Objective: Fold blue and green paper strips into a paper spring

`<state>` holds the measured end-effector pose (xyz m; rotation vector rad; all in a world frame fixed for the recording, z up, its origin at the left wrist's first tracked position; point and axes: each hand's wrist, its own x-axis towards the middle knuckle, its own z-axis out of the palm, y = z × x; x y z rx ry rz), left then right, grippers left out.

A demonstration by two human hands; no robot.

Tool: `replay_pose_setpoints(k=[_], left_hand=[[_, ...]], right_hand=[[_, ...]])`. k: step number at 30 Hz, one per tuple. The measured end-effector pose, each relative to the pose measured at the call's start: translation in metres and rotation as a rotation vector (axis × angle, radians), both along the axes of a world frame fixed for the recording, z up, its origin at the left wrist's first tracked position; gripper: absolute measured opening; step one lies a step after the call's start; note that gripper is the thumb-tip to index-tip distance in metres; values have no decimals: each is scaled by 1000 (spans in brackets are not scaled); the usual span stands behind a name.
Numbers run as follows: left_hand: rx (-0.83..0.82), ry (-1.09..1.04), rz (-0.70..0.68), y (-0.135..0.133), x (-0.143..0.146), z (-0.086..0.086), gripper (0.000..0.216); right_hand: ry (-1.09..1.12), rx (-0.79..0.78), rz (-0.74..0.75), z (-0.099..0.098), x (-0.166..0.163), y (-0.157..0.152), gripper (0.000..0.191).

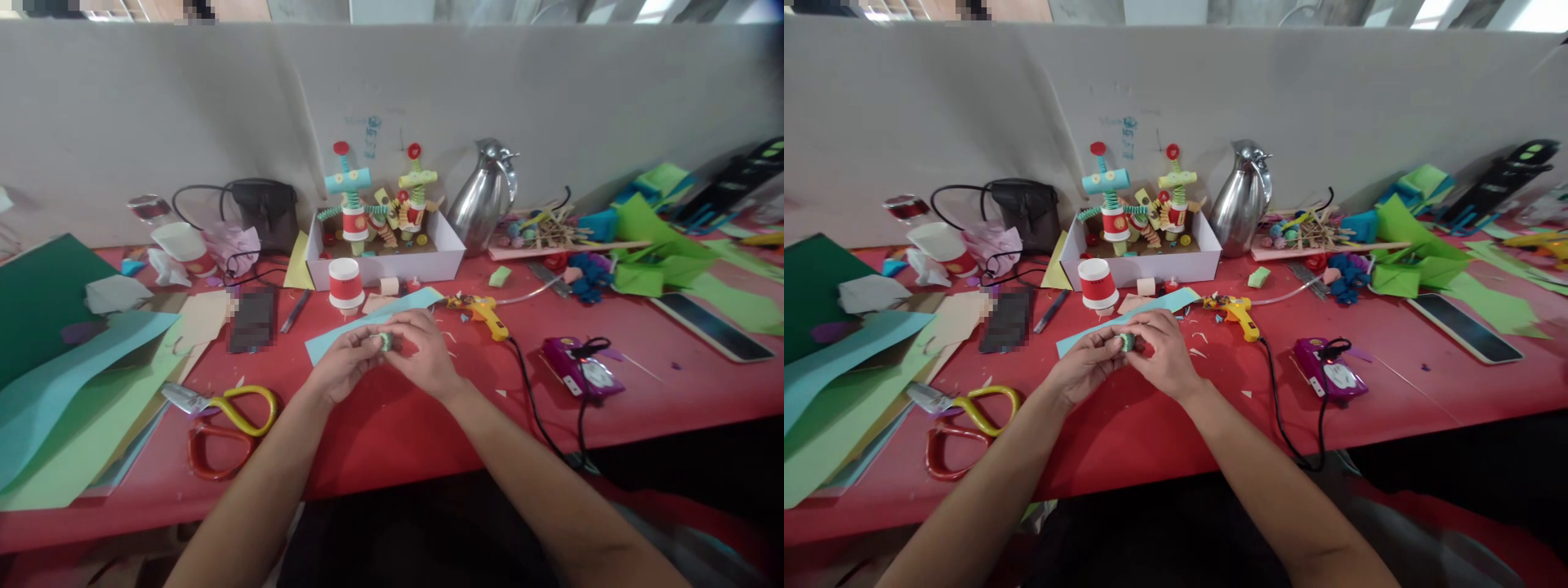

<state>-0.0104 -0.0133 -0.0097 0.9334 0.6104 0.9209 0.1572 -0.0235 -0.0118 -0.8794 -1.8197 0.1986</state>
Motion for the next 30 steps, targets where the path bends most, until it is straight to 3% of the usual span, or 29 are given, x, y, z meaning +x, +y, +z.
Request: replay_pose_setpoints(k=[11,18,22,30], left_hand=[[-85,21,-25,-2,0,2,18],[-65,15,-54,-1,0,1,20],[-80,17,-68,-2,0,1,20],[10,26,-22,-1,3,-1,16]], right_hand=[[5,-12,-55,1,1,0,13],[-73,18,-33,2,0,-2,17],[-80,26,-80,3,1,-3,10],[-127,28,-86,1,0,-5,15]])
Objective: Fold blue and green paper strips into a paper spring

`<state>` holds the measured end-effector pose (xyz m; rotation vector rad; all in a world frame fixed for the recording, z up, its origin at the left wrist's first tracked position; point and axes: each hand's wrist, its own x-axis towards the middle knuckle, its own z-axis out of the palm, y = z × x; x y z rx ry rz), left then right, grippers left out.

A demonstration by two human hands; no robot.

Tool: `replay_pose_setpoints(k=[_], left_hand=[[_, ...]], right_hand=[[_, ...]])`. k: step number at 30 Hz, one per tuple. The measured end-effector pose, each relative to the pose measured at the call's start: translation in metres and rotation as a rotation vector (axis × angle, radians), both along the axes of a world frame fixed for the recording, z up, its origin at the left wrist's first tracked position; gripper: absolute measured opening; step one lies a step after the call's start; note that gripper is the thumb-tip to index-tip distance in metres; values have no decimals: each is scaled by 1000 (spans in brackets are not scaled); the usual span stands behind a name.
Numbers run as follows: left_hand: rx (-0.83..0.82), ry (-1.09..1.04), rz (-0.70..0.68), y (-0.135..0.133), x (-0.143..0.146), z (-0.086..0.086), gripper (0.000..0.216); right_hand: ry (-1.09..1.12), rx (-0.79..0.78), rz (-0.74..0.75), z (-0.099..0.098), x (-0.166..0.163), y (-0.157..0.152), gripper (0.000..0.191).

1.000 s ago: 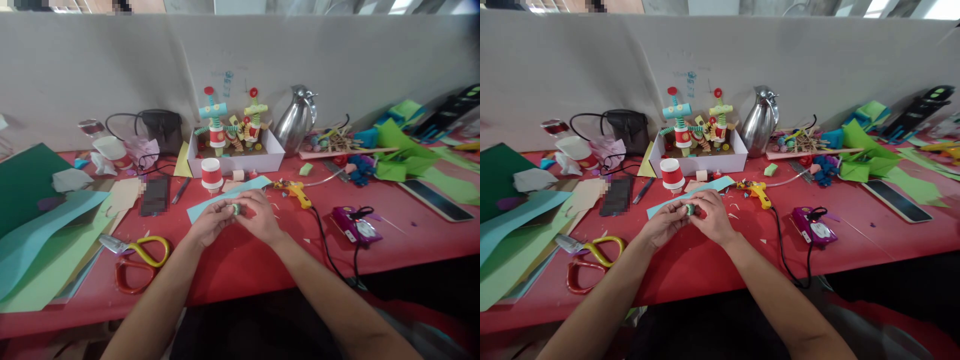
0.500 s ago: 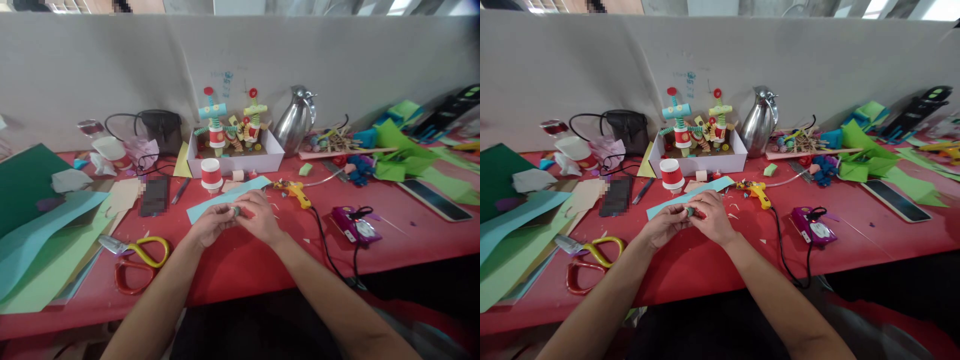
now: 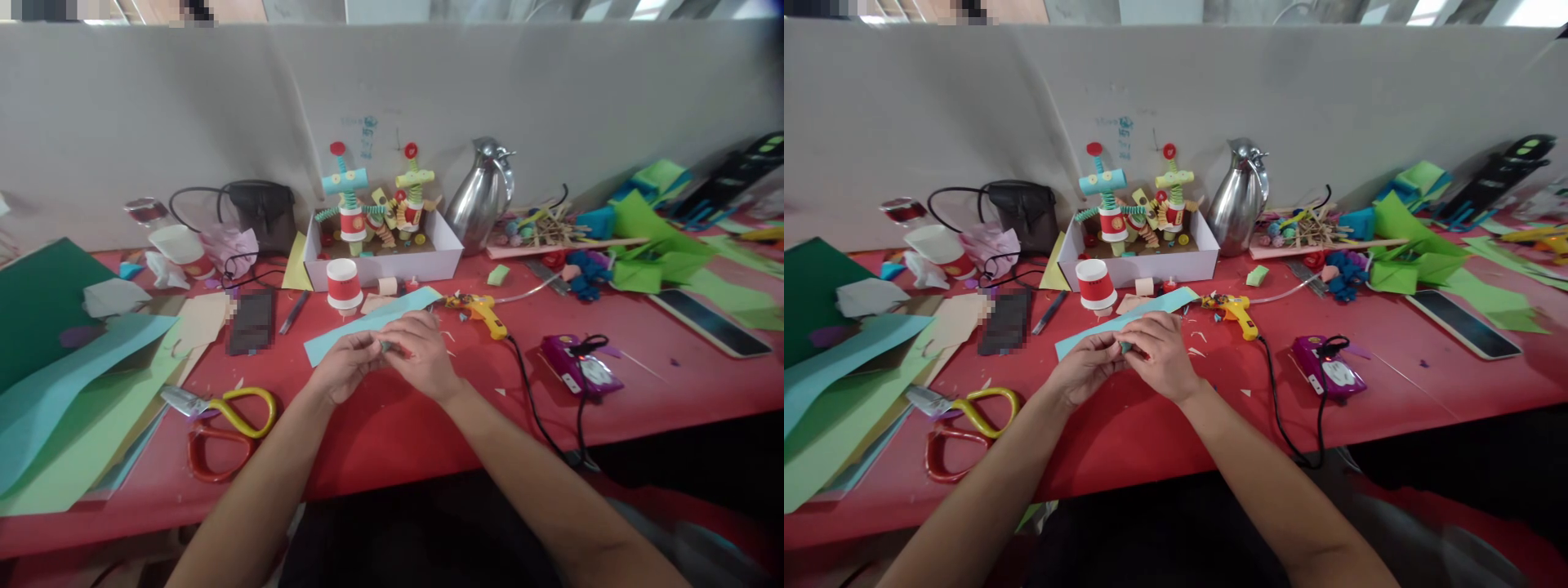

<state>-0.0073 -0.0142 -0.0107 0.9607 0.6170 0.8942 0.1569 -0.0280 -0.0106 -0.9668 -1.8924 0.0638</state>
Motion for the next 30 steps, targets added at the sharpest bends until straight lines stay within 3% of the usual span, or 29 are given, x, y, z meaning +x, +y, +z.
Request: replay_pose_setpoints(k=[7,11,13,18,21,25,30], left_hand=[[83,34,105,0,2,-4,13],[177,134,282,0,3,-2,16],[191,181,330,0,3,-1,20],[183,256,340,0,5,-1,26],[194,267,373,0,5,-3,26],[255,333,458,2,5,-5,29],[414,544,551,3,2,-6,36]], right_hand=[[67,11,59,-2,1,4,29],[151,-130,106,-1,2,5,58],[214,-185,111,-1,3,5,63],[402,-231,44,-5,5,7,36],[511,-355,-16,-7,7,10,21],[519,-512,-29,-5,8,9,25],[424,-556,-90,1,6,2,37]])
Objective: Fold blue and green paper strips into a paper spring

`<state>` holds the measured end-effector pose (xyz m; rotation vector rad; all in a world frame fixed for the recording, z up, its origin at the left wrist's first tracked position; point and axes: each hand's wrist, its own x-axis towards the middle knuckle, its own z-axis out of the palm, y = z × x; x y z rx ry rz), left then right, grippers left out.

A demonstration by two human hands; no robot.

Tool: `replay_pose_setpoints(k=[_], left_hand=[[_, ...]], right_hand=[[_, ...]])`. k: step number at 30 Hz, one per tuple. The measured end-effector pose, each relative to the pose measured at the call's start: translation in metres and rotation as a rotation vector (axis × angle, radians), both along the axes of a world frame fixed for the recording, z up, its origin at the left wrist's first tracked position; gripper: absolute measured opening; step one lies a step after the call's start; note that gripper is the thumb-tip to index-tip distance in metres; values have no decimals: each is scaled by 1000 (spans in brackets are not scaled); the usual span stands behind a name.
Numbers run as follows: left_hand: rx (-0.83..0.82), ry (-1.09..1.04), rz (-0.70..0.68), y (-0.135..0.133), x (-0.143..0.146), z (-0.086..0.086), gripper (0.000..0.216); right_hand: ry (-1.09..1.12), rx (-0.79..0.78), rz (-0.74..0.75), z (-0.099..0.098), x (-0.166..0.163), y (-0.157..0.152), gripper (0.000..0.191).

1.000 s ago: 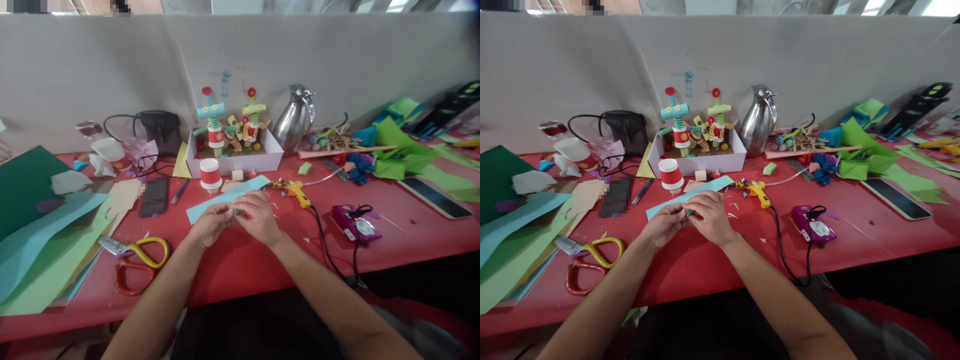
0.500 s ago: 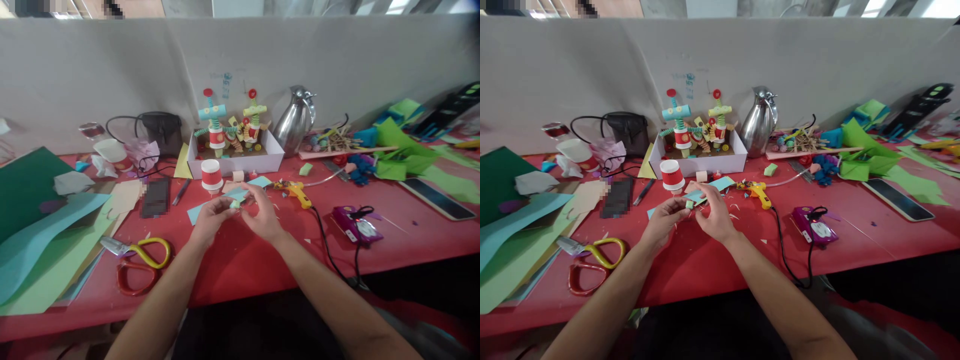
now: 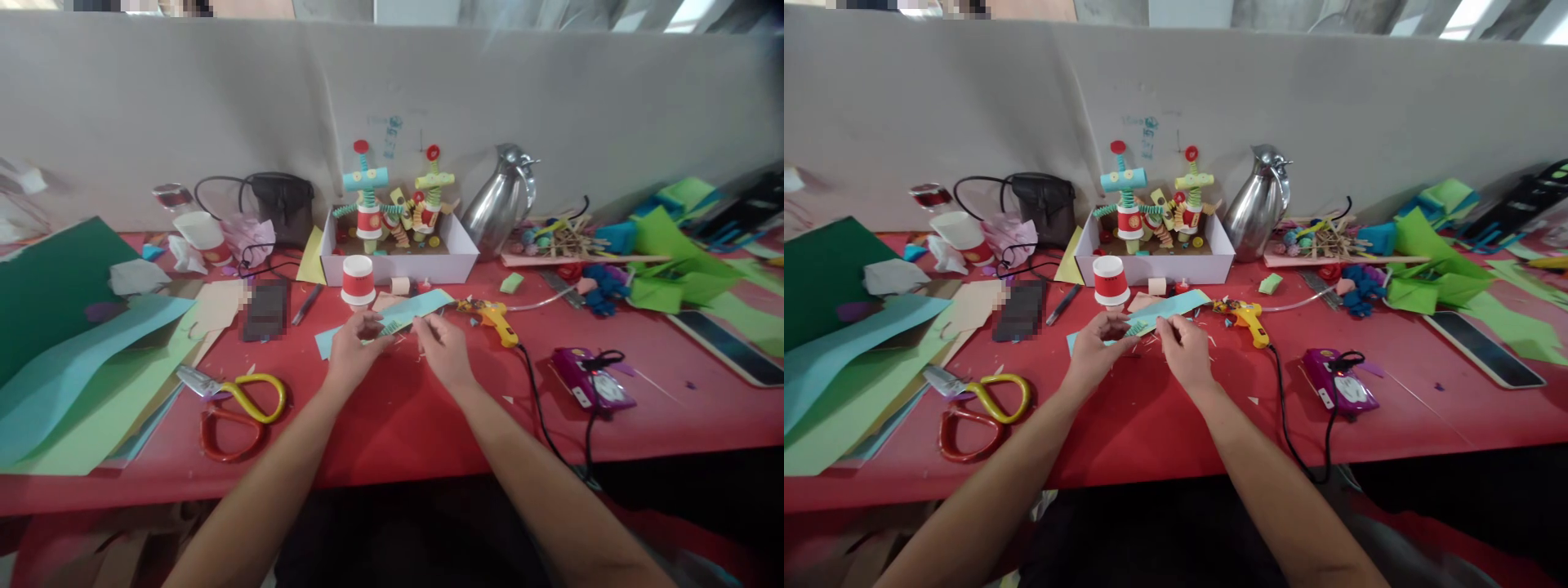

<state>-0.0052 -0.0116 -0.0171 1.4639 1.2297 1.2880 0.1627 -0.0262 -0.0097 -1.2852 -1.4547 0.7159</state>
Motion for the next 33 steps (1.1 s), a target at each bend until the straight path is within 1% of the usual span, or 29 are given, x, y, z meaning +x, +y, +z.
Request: replay_pose_setpoints(k=[4,6,8,10,12,13,14,16,19,22,24,25,27,28,29,31,32,33], left_hand=[[34,214,-9,-1,0,-5,37],[28,267,-24,-2,0,-6,34],[28,271,-9,-2,0,-4,29],[51,182,73,-1,-2,1,26],[113,5,209,3,-7,7,27],[153,-90,278,5,-10,10,27],[193,-175,344,7,-14,13,28],[237,-285,429,11,-20,16,28],[207,-349,442,15,-24,17,28],[176,-379,415,15,-23,16,29],[175,-390,410,16,-23,16,30],[174,-390,410,16,-24,16,30],[175,-393,425,16,-25,17,30],[175,-398,434,16,-25,17,30],[177,-405,438,16,-26,18,30],[196,-419,432,16,-27,19,29],[208,-417,417,15,-26,20,29],[220,-406,393,14,-26,21,29]], right_hand=[[-29,16,-105,0,3,3,42],[-52,9,-133,-2,8,7,41],[-149,-22,-138,-3,11,10,38],[-352,-52,-117,-6,11,7,28],[-610,-53,-82,-9,5,-3,18],[-728,-42,-69,-10,1,-10,20],[-814,-35,-68,-12,-4,-17,28],[-893,-28,-57,-14,-13,-30,42],[-905,-61,-20,-13,-22,-36,46],[-899,-162,-29,-8,-33,-33,50],[-865,-206,22,-5,-45,-34,54],[-827,-172,91,-5,-52,-37,54],[-730,13,330,-5,-65,-44,49],[-696,71,388,-6,-70,-48,47],[-676,89,377,-8,-74,-51,47],[-653,44,255,-11,-77,-53,47],[-635,28,228,-13,-78,-52,48],[-604,30,257,-13,-78,-50,47]])
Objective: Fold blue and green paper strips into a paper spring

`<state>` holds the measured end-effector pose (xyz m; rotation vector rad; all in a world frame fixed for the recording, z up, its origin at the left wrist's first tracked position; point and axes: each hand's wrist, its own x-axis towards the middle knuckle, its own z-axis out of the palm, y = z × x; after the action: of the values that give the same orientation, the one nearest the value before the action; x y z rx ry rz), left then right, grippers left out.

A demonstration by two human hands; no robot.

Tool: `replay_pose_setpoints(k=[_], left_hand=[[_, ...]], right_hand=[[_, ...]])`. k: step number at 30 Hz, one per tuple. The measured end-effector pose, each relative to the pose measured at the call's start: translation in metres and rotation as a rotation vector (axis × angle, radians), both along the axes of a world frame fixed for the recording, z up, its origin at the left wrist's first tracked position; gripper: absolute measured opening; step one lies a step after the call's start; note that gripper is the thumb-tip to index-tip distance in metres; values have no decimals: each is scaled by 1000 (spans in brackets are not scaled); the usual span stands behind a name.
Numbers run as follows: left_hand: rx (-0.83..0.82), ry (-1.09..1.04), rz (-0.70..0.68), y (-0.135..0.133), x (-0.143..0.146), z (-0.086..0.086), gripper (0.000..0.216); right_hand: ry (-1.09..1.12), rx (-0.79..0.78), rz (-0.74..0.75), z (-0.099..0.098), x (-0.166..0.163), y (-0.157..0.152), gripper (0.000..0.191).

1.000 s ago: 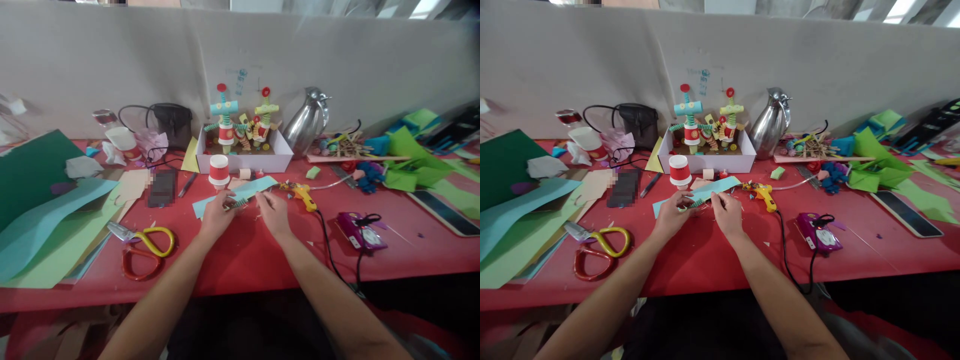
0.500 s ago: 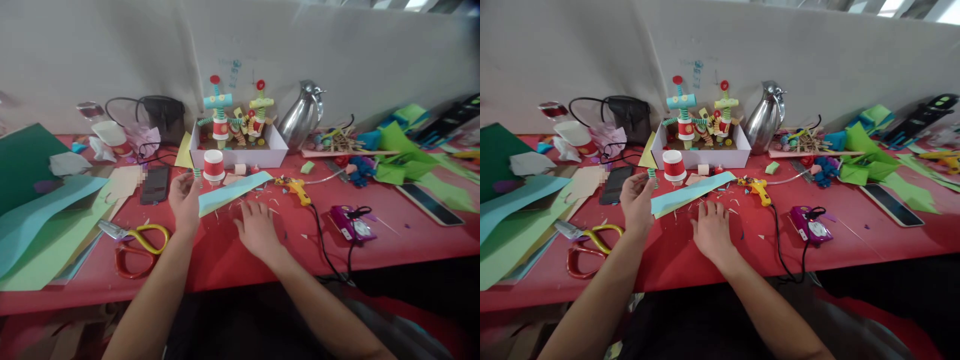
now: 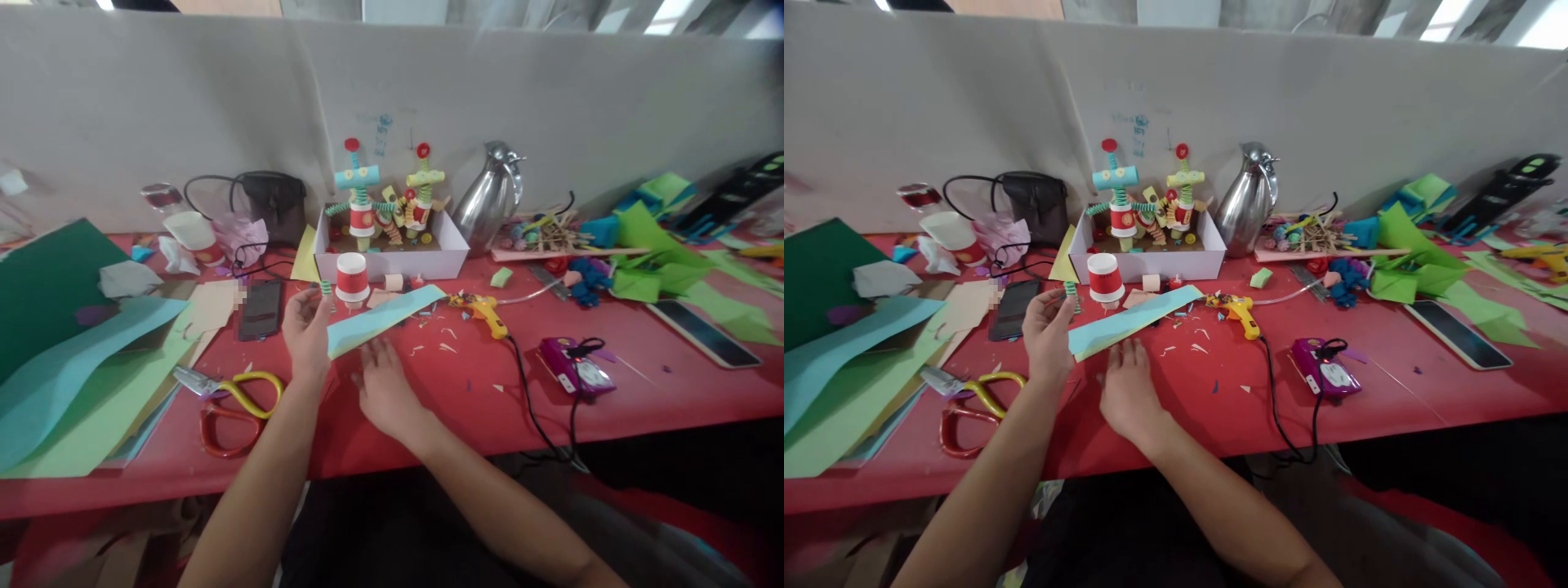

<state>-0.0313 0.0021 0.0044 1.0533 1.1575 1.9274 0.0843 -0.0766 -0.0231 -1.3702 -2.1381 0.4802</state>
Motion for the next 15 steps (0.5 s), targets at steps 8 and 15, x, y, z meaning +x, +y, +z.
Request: replay_pose_setpoints(k=[8,15], left_hand=[[-45,135,-254,-7,4,2,35],[-214,380,-481,-6,11,-10,36]], right_hand=[[-34,20,62,5,12,7,38],[17,8,-267,9,74,26,17]])
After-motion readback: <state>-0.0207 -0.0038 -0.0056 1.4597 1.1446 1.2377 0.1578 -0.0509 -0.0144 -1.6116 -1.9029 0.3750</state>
